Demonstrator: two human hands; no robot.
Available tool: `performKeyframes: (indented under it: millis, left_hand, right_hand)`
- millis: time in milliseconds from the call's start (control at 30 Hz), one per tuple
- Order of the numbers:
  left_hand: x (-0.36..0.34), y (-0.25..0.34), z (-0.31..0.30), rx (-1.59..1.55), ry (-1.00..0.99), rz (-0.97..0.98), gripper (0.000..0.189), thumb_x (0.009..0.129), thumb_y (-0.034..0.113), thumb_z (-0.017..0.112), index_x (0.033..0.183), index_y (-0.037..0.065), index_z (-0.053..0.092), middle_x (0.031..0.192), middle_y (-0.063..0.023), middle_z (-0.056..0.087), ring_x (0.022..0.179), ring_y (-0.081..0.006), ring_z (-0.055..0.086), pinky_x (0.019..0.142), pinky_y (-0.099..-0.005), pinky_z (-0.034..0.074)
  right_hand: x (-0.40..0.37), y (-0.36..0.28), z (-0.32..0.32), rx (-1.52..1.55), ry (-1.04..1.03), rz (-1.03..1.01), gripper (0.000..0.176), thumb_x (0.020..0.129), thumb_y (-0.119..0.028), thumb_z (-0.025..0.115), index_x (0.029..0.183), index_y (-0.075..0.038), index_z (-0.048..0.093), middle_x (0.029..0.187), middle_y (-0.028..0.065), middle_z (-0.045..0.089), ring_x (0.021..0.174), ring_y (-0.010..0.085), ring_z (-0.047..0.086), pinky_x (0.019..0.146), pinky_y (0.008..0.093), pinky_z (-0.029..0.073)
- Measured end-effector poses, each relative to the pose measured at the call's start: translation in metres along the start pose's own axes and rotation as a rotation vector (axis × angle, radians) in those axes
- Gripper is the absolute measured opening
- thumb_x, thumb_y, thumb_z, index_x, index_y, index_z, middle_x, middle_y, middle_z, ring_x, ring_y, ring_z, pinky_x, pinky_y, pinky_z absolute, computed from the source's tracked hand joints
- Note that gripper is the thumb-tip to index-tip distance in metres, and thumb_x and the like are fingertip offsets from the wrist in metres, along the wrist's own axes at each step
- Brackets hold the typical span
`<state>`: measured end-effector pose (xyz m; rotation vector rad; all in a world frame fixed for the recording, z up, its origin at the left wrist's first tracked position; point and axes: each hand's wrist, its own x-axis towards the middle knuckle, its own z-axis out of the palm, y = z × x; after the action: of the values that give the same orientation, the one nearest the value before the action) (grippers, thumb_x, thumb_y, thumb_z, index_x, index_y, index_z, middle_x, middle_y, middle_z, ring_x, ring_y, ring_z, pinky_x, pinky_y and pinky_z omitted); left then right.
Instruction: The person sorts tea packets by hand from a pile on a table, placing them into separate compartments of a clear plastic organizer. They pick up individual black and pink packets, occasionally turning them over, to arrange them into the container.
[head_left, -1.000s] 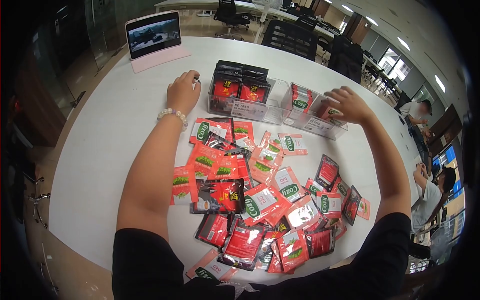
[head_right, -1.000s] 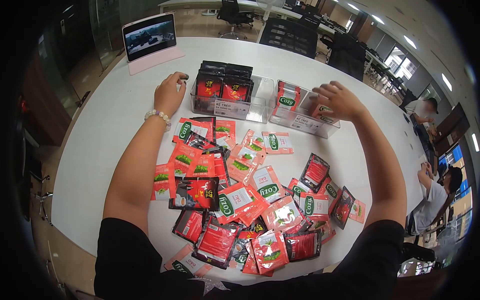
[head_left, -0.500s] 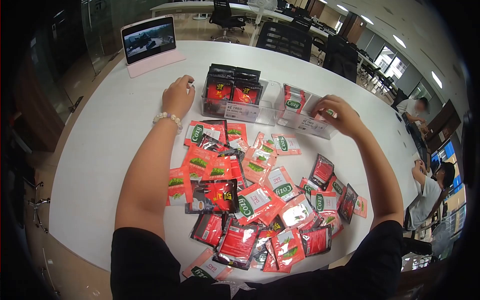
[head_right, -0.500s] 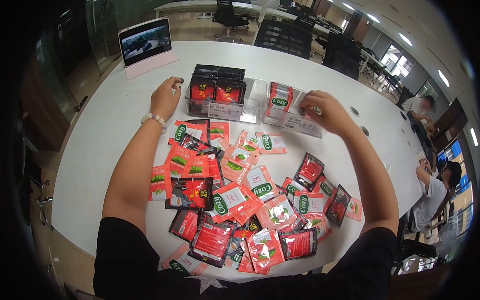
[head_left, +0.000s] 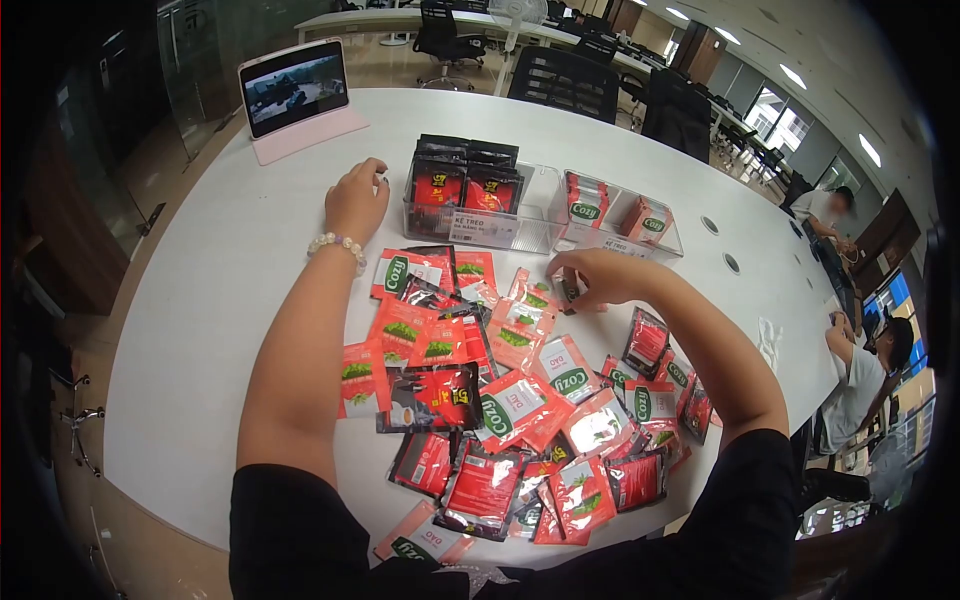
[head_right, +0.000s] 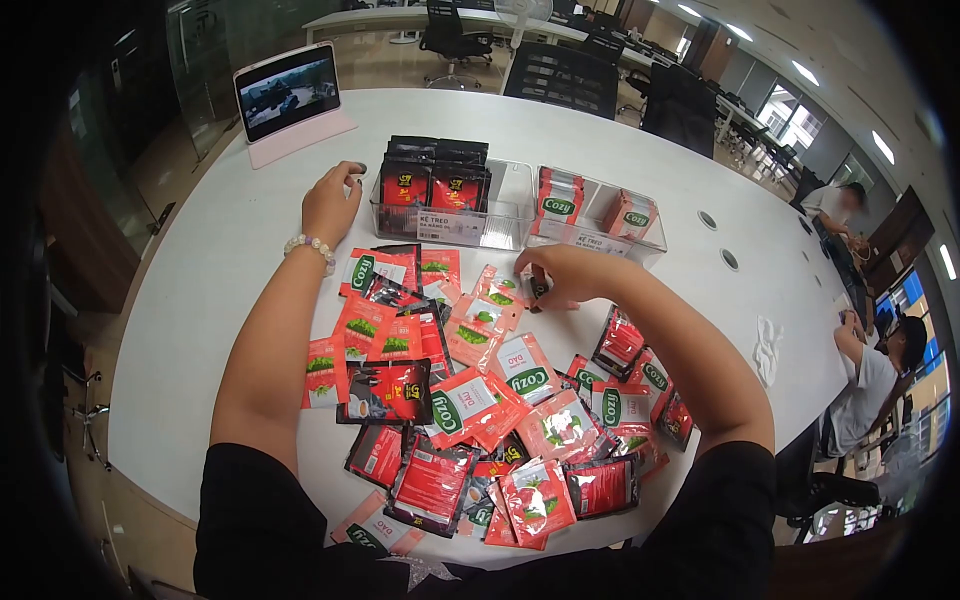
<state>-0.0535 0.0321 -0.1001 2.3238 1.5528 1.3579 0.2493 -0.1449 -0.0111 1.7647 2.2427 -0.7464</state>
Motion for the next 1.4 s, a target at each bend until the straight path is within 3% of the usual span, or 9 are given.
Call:
performKeyframes:
  millis: [167, 367, 567, 733, 800, 967, 1067, 1167, 1400]
  left_hand:
    - [0.001, 0.0, 0.002, -0.001, -0.012, 0.0, 0.018, 0.084, 0.013, 0.058, 0.101, 0.011, 0.061, 0.088, -0.0045, 0.066, 0.086, -0.0248, 0.064, 0.074, -0.0397, 0.048]
    - [-0.001, 0.003, -0.002, 0.001, -0.017, -0.003, 0.018, 0.083, 0.013, 0.058, 0.101, 0.011, 0.061, 0.089, -0.0049, 0.066, 0.085, -0.0246, 0.064, 0.074, -0.0396, 0.048]
    - [0.001, 0.003, -0.002, 0.005, -0.02, -0.007, 0.018, 0.083, 0.013, 0.059, 0.101, 0.011, 0.061, 0.087, -0.0052, 0.065, 0.083, -0.025, 0.064, 0.073, -0.0391, 0.049]
    - [-0.003, 0.005, -0.002, -0.007, -0.011, 0.013, 0.019, 0.082, 0.012, 0.059, 0.101, 0.011, 0.061, 0.087, -0.0057, 0.065, 0.081, -0.0259, 0.064, 0.072, -0.0388, 0.05]
    - [-0.002, 0.005, -0.002, -0.012, -0.012, 0.014, 0.019, 0.082, 0.013, 0.059, 0.102, 0.011, 0.061, 0.087, -0.006, 0.065, 0.081, -0.0264, 0.064, 0.072, -0.039, 0.05]
    - [-0.003, 0.008, -0.004, -0.01, -0.032, -0.004, 0.021, 0.082, 0.013, 0.059, 0.103, 0.011, 0.061, 0.087, -0.0067, 0.066, 0.08, -0.0277, 0.065, 0.072, -0.0398, 0.051]
    - [-0.003, 0.007, -0.004, -0.003, -0.03, -0.002, 0.021, 0.082, 0.013, 0.059, 0.103, 0.011, 0.061, 0.086, -0.007, 0.066, 0.08, -0.0281, 0.065, 0.072, -0.04, 0.051]
    - [-0.003, 0.006, -0.003, 0.002, -0.034, -0.005, 0.021, 0.083, 0.013, 0.058, 0.103, 0.011, 0.061, 0.086, -0.0072, 0.066, 0.08, -0.0284, 0.065, 0.072, -0.04, 0.051]
    - [-0.003, 0.006, -0.004, 0.004, -0.049, -0.014, 0.021, 0.083, 0.014, 0.058, 0.104, 0.012, 0.061, 0.086, -0.007, 0.066, 0.079, -0.0283, 0.065, 0.071, -0.0398, 0.051]
  right_hand:
    - [0.005, 0.039, 0.014, -0.209, 0.279, -0.271, 0.051, 0.069, -0.009, 0.074, 0.117, -0.008, 0.056, 0.111, 0.0137, 0.056, 0.099, 0.0274, 0.058, 0.081, 0.0365, 0.048]
    - [-0.001, 0.028, 0.004, 0.038, 0.105, 0.017, 0.054, 0.068, -0.01, 0.077, 0.117, -0.009, 0.056, 0.107, 0.0126, 0.059, 0.096, 0.0276, 0.06, 0.079, 0.035, 0.047]
    - [-0.02, 0.045, -0.01, -0.038, 0.15, -0.045, 0.028, 0.075, -0.011, 0.074, 0.1, -0.006, 0.065, 0.094, 0.0102, 0.065, 0.086, 0.0215, 0.063, 0.073, 0.0315, 0.048]
    - [-0.067, 0.05, -0.067, 0.148, 0.823, 0.104, 0.007, 0.087, -0.009, 0.062, 0.092, -0.004, 0.064, 0.083, 0.0046, 0.064, 0.06, 0.0097, 0.053, 0.052, 0.0253, 0.044]
    - [-0.071, 0.081, -0.076, 0.182, 0.992, 0.076, 0.009, 0.087, -0.004, 0.06, 0.095, -0.002, 0.062, 0.084, 0.005, 0.066, 0.063, 0.0108, 0.057, 0.054, 0.0272, 0.047]
    - [-0.055, 0.142, -0.059, 0.05, 0.934, 0.097, 0.008, 0.083, 0.001, 0.059, 0.09, 0.0, 0.064, 0.078, 0.0109, 0.065, 0.062, 0.0174, 0.061, 0.056, 0.0304, 0.048]
    - [-0.044, 0.163, -0.046, -0.083, 0.883, 0.132, 0.009, 0.079, -0.002, 0.062, 0.088, -0.001, 0.065, 0.083, 0.0135, 0.067, 0.072, 0.0253, 0.064, 0.066, 0.0339, 0.05]
    - [-0.039, 0.158, -0.042, -0.15, 0.746, 0.305, 0.011, 0.076, -0.004, 0.063, 0.087, -0.003, 0.066, 0.086, 0.0141, 0.067, 0.079, 0.0291, 0.064, 0.072, 0.036, 0.05]
    - [-0.029, 0.147, -0.045, -0.329, 0.737, 0.32, 0.008, 0.075, -0.005, 0.066, 0.082, -0.004, 0.064, 0.094, 0.0114, 0.063, 0.089, 0.0313, 0.062, 0.076, 0.0376, 0.05]
